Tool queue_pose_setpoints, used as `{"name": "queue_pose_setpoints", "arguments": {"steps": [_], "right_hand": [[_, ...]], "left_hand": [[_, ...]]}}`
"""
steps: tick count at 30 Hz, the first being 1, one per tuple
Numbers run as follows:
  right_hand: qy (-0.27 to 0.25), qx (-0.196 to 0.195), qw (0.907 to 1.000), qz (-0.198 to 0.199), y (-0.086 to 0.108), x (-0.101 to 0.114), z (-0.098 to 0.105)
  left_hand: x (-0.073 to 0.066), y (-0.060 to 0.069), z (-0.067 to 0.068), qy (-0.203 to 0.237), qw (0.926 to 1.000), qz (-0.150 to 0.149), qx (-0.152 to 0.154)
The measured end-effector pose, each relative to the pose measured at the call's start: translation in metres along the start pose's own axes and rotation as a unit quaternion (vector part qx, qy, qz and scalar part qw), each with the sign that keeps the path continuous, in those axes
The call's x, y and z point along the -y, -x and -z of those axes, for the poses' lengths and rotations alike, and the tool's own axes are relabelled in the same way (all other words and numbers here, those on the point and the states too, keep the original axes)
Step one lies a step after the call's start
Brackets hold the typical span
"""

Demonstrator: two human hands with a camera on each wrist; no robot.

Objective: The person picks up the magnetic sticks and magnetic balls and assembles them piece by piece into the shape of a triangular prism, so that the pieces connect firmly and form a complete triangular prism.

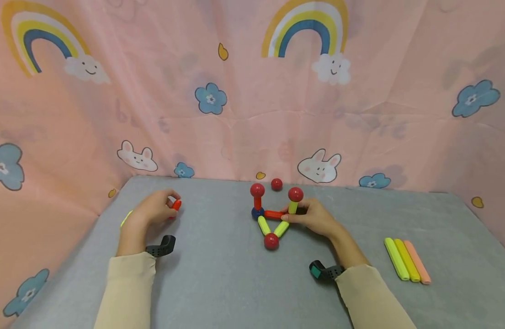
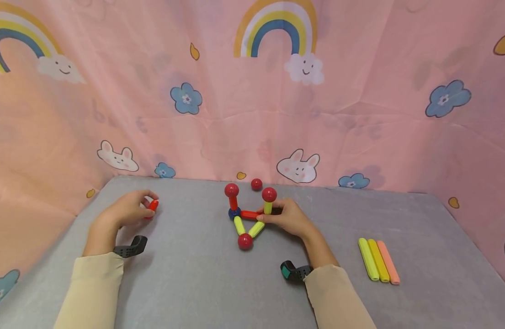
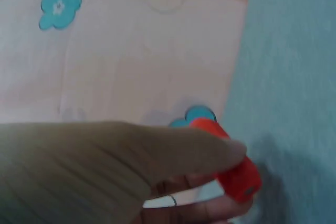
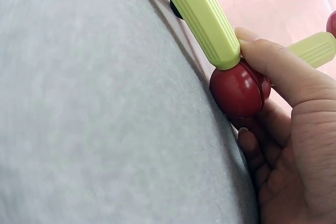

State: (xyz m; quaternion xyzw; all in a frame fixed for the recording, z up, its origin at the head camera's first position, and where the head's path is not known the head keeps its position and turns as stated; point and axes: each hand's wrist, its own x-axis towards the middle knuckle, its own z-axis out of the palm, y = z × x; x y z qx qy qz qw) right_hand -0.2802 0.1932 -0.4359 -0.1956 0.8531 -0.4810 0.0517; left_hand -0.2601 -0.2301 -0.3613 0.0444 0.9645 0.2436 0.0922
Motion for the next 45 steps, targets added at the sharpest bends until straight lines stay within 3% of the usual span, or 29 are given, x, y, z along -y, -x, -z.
{"name": "queue_pose_setpoints", "arguments": {"steps": [5, 11, 17, 22, 26, 35, 45], "right_hand": [[0.009, -0.002, 1.0, -0.002, -0.001, 0.0, -0.002], [0.005, 0.006, 0.9999, 0.01, -0.013, 0.003, -0.012], [-0.014, 0.022, 0.9995, 0.02, -0.012, 0.003, -0.02], [-0.017, 0.007, 0.9994, 0.028, -0.006, -0.003, -0.012], [-0.013, -0.002, 0.9996, 0.026, -0.005, -0.004, -0.008], [-0.012, 0.003, 0.9998, 0.017, -0.002, -0.004, -0.002], [-0.011, 0.003, 0.9996, 0.024, 0.0, -0.003, 0.0]], "left_hand": [[-0.027, -0.003, -0.001, 0.051, 0.9946, -0.09, 0.002], [-0.072, 0.003, -0.01, 0.139, 0.9754, -0.168, 0.031], [-0.109, 0.007, -0.051, 0.17, 0.9595, -0.22, 0.042], [-0.133, -0.002, -0.079, 0.181, 0.9449, -0.269, 0.043], [-0.141, -0.005, -0.089, 0.188, 0.9372, -0.29, 0.045], [-0.146, -0.008, -0.103, 0.19, 0.9338, -0.297, 0.064], [-0.148, -0.006, -0.106, 0.186, 0.9322, -0.3, 0.082]]}}
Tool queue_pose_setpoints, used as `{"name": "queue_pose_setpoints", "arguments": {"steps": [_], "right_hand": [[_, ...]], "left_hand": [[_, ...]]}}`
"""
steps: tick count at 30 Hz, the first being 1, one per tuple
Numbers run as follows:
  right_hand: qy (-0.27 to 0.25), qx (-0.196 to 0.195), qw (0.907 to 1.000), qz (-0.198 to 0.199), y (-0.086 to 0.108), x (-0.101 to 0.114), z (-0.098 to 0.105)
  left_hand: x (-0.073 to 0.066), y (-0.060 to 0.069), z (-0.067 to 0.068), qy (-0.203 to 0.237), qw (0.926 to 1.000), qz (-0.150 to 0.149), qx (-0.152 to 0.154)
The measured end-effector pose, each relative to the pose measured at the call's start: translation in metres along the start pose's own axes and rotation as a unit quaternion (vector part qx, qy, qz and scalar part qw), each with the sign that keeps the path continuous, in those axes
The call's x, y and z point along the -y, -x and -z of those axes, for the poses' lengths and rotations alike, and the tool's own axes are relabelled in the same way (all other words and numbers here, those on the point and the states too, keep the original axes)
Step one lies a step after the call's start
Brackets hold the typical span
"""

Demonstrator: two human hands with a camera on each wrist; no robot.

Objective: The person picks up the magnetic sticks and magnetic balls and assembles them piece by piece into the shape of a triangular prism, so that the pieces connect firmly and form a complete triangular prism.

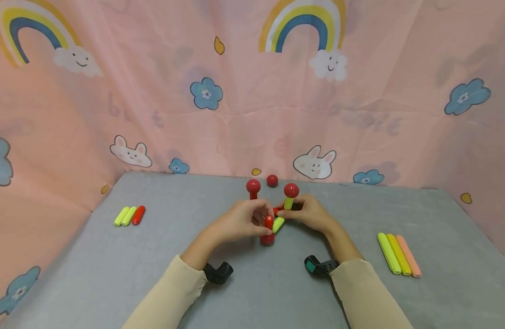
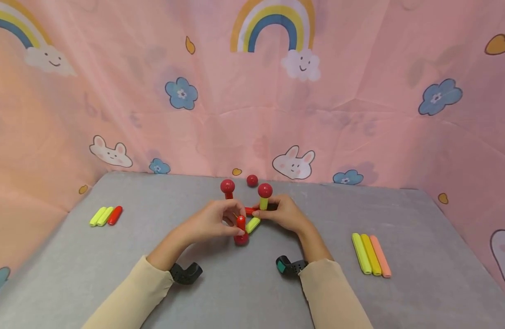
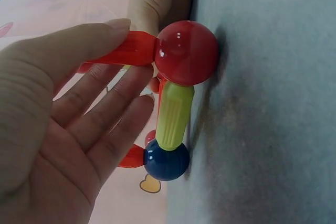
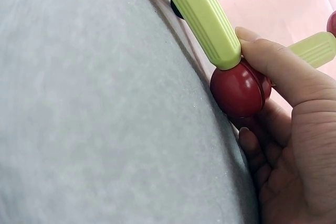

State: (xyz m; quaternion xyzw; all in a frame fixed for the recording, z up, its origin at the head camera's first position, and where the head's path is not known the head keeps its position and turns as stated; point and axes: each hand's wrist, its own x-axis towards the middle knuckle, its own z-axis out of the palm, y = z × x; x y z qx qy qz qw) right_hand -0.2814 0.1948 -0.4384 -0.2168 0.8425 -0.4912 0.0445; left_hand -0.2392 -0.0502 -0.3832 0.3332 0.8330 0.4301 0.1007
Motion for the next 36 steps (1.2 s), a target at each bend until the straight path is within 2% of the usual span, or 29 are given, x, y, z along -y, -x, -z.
{"name": "queue_pose_setpoints", "arguments": {"steps": [5, 12, 17, 21, 28, 36], "right_hand": [[-0.007, 0.0, 1.0, 0.005, 0.0, 0.0, 0.001], [0.0, 0.002, 1.0, 0.005, 0.001, 0.0, 0.0], [0.005, -0.001, 1.0, 0.004, 0.001, 0.0, 0.0], [0.002, 0.001, 1.0, 0.003, 0.0, 0.0, 0.001], [0.0, 0.009, 1.0, -0.003, 0.001, 0.002, 0.005], [0.024, 0.042, 0.9985, -0.028, 0.003, 0.008, 0.013]], "left_hand": [[0.002, 0.0, -0.001, -0.004, 1.0, 0.004, 0.005], [0.004, 0.002, -0.006, -0.052, 0.9977, 0.037, 0.021], [0.005, 0.001, -0.007, -0.049, 0.9979, 0.039, 0.02], [0.006, 0.0, -0.003, -0.046, 0.9981, 0.035, 0.02], [0.012, 0.002, 0.008, -0.05, 0.9972, 0.054, 0.012], [0.025, 0.005, 0.016, -0.037, 0.997, 0.065, -0.02]]}}
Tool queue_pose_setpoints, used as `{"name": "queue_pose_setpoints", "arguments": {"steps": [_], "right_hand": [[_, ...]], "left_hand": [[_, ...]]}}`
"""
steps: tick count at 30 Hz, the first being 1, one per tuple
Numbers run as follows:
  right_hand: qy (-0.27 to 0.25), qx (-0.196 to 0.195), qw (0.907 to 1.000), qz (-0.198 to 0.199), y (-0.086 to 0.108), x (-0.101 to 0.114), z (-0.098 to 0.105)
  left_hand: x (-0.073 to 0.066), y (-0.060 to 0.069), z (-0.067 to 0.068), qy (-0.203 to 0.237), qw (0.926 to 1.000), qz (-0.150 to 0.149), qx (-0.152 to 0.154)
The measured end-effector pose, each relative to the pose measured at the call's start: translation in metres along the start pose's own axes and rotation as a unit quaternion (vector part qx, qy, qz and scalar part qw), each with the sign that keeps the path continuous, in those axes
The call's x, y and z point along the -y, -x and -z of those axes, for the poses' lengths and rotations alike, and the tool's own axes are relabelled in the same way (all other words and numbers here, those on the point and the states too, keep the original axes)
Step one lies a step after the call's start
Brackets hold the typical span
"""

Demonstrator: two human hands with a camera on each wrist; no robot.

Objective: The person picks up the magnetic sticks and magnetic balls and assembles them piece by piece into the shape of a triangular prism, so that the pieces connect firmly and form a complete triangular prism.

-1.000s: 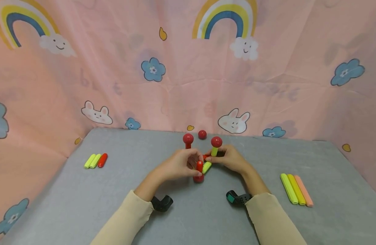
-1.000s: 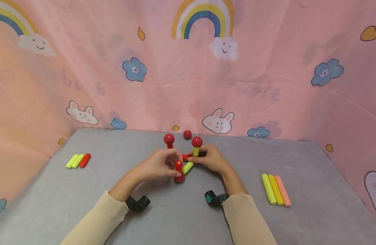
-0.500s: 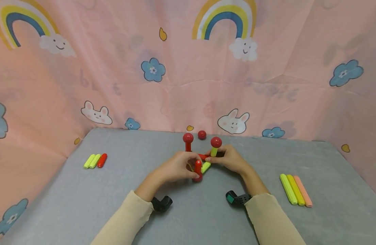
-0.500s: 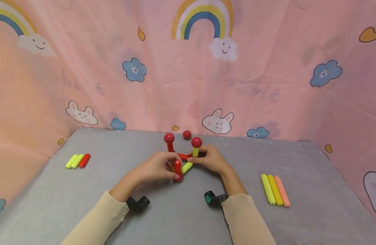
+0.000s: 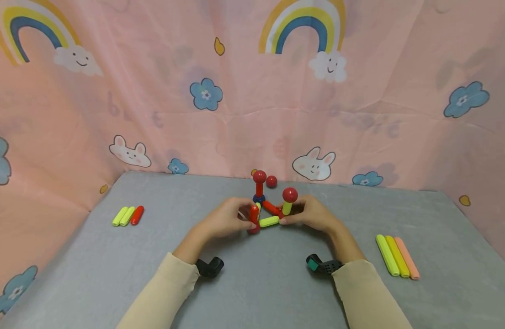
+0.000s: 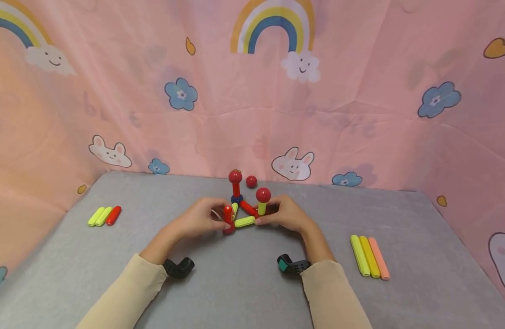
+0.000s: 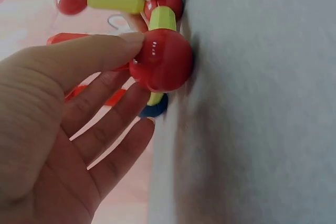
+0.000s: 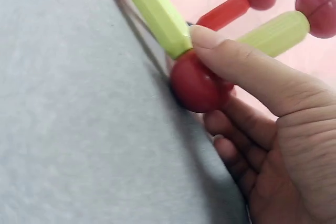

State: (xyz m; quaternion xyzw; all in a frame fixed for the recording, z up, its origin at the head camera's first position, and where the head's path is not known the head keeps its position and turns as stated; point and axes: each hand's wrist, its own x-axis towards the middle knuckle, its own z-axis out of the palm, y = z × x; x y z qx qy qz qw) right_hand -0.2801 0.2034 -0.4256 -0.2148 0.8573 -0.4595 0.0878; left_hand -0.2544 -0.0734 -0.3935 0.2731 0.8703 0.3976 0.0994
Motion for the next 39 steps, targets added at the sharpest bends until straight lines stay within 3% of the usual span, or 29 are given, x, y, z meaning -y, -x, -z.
{"name": "queue_pose_setpoints", "arguments": {"steps": [5, 12, 19, 27, 31, 39], "right_hand": [[0.017, 0.036, 0.9992, 0.007, 0.003, 0.004, 0.007], [0.004, 0.09, 0.9955, 0.028, 0.004, 0.004, 0.014], [-0.017, 0.103, 0.9945, -0.001, 0.005, 0.007, 0.013], [-0.025, 0.118, 0.9926, 0.008, 0.004, 0.007, 0.013], [-0.013, 0.092, 0.9957, -0.007, 0.003, 0.007, 0.013], [0.009, -0.043, 0.9974, -0.058, -0.001, 0.007, 0.003]], "left_hand": [[0.008, -0.001, 0.004, 0.01, 0.9998, 0.014, -0.012], [0.018, -0.001, 0.008, 0.028, 0.9986, 0.008, -0.044], [0.031, -0.002, 0.002, 0.078, 0.9934, 0.023, -0.081], [0.039, -0.002, -0.003, 0.138, 0.9847, 0.016, -0.105], [0.04, -0.002, -0.004, 0.151, 0.9832, 0.009, -0.102], [0.049, -0.004, -0.008, 0.165, 0.9807, -0.011, -0.105]]}}
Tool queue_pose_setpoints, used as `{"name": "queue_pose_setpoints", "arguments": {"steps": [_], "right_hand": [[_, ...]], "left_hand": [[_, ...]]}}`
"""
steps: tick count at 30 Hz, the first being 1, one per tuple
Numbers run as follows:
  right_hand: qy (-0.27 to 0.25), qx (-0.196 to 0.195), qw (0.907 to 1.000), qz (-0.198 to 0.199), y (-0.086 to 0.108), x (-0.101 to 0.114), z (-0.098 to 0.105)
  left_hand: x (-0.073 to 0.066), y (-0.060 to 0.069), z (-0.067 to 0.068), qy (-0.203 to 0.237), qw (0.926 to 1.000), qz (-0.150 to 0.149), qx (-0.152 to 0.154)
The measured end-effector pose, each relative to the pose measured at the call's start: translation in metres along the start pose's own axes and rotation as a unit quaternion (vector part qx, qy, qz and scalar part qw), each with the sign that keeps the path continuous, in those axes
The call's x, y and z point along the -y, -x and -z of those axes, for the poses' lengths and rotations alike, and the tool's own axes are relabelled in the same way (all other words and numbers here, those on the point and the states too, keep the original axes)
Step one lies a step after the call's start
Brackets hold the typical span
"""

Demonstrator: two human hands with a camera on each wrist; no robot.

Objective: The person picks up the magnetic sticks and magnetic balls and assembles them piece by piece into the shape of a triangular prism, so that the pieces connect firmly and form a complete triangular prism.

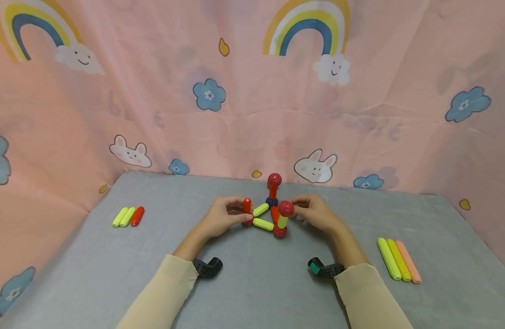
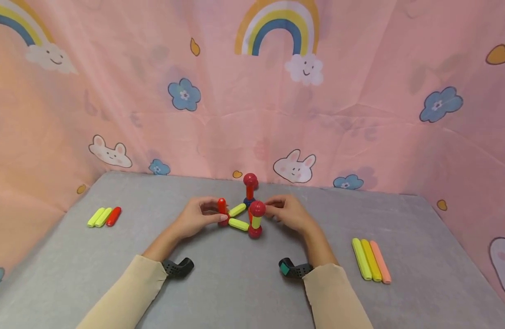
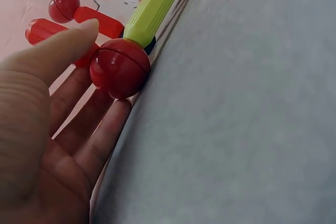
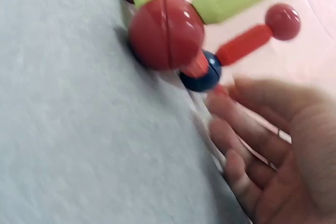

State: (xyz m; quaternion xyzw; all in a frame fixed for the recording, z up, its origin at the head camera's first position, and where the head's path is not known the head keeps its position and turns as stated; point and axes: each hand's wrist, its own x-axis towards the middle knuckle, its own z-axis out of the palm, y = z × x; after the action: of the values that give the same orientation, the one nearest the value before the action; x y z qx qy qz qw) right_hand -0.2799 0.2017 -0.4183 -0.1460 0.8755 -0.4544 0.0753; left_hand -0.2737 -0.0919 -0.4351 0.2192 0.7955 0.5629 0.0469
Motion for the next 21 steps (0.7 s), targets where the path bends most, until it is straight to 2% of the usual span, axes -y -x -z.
{"name": "queue_pose_setpoints", "arguments": {"steps": [4, 9, 15, 21], "right_hand": [[0.003, -0.059, 0.9982, -0.015, -0.013, 0.006, -0.005], [0.046, -0.108, 0.9922, -0.043, -0.033, 0.013, -0.01], [0.083, -0.106, 0.9905, -0.027, -0.057, 0.017, -0.013], [0.103, -0.102, 0.9892, 0.018, -0.071, 0.011, -0.014]], "left_hand": [[0.002, -0.001, 0.001, -0.002, 1.0, -0.003, -0.007], [0.004, 0.001, 0.0, 0.004, 1.0, -0.004, -0.008], [0.006, 0.001, 0.001, 0.026, 0.9996, -0.009, -0.012], [0.005, -0.001, 0.002, 0.051, 0.9986, 0.001, -0.014]]}}
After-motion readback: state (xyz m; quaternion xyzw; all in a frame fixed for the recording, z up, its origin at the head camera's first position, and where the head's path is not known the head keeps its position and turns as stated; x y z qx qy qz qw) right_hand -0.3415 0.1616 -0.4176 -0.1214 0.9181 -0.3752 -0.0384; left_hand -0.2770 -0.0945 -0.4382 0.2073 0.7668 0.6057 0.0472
